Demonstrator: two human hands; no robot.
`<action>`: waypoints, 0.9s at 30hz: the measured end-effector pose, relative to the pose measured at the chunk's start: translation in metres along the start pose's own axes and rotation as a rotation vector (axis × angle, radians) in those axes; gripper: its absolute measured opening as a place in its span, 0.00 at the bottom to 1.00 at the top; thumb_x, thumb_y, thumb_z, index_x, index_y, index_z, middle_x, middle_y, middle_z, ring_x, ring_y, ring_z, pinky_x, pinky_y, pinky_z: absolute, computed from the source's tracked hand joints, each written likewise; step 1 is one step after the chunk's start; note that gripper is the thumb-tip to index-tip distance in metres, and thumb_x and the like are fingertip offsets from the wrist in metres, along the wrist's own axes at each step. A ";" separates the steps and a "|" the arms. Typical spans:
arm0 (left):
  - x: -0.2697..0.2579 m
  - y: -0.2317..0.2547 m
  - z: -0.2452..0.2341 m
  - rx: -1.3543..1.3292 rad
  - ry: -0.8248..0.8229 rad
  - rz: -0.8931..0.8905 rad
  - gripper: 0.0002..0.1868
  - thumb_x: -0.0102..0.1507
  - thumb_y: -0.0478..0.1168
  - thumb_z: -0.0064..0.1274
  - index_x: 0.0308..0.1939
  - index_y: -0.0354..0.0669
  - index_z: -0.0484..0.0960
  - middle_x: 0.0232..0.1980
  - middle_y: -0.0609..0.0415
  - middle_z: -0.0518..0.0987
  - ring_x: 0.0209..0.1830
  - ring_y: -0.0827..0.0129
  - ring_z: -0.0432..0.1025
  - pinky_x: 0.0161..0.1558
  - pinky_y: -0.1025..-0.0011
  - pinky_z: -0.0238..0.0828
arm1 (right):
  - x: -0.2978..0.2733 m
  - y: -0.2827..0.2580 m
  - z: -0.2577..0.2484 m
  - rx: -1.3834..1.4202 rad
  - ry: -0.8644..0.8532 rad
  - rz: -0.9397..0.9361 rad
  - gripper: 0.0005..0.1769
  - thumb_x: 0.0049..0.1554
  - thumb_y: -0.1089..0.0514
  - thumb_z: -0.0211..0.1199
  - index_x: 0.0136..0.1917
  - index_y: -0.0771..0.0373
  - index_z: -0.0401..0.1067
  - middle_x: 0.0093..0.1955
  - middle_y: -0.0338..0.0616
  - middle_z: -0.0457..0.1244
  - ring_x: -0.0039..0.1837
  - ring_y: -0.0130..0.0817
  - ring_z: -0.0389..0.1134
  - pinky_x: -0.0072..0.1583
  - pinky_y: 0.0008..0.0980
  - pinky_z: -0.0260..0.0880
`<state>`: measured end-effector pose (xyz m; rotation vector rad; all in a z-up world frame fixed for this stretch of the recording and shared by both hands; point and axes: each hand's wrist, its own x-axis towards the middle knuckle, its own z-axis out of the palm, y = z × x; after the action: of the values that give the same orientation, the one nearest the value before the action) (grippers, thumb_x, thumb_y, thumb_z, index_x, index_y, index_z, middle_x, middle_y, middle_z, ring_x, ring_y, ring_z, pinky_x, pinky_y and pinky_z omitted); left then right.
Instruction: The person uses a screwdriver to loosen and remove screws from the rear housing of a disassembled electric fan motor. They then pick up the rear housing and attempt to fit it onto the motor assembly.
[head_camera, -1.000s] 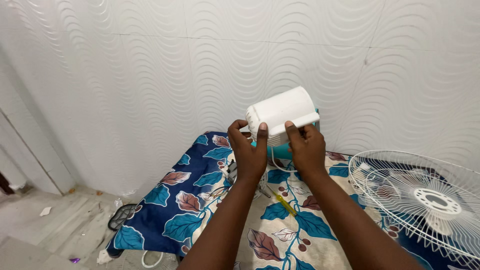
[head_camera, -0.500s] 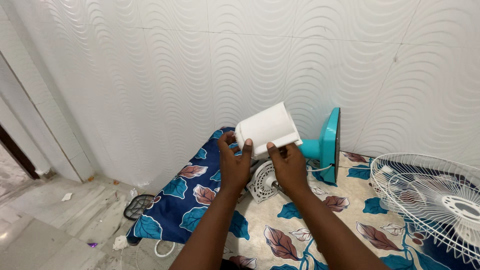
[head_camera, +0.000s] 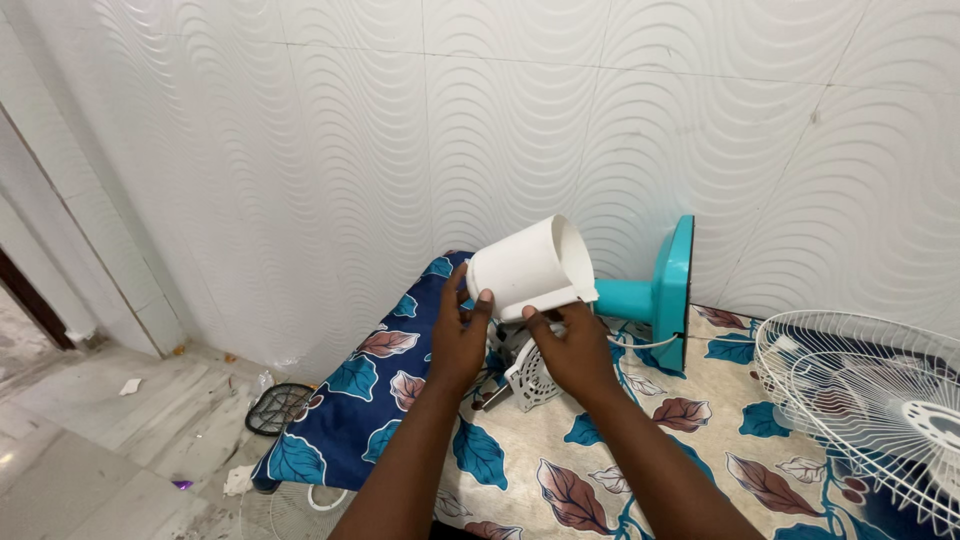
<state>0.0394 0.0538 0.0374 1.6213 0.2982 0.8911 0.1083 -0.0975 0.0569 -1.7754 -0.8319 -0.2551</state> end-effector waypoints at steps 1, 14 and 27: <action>0.001 -0.003 0.000 -0.022 -0.002 0.010 0.37 0.67 0.56 0.48 0.78 0.51 0.57 0.69 0.39 0.72 0.57 0.59 0.75 0.54 0.62 0.74 | -0.001 -0.001 0.000 0.014 -0.016 0.010 0.24 0.58 0.45 0.65 0.59 0.64 0.75 0.53 0.49 0.72 0.55 0.37 0.75 0.52 0.36 0.74; -0.010 -0.037 -0.008 0.110 0.083 0.149 0.39 0.68 0.58 0.49 0.78 0.46 0.60 0.64 0.42 0.71 0.51 0.63 0.71 0.53 0.66 0.72 | -0.008 -0.014 -0.002 -0.157 -0.106 -0.147 0.24 0.55 0.48 0.68 0.60 0.63 0.76 0.45 0.52 0.74 0.45 0.42 0.77 0.47 0.38 0.75; -0.028 -0.003 -0.003 -0.007 0.155 0.036 0.51 0.59 0.65 0.55 0.78 0.44 0.53 0.71 0.40 0.59 0.52 0.58 0.77 0.48 0.66 0.80 | -0.012 -0.010 0.003 -0.411 -0.150 -0.359 0.17 0.52 0.52 0.69 0.51 0.65 0.80 0.52 0.47 0.72 0.46 0.45 0.73 0.52 0.43 0.72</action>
<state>0.0188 0.0390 0.0242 1.5578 0.3740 1.0469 0.0929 -0.0984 0.0567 -2.0329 -1.2794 -0.5665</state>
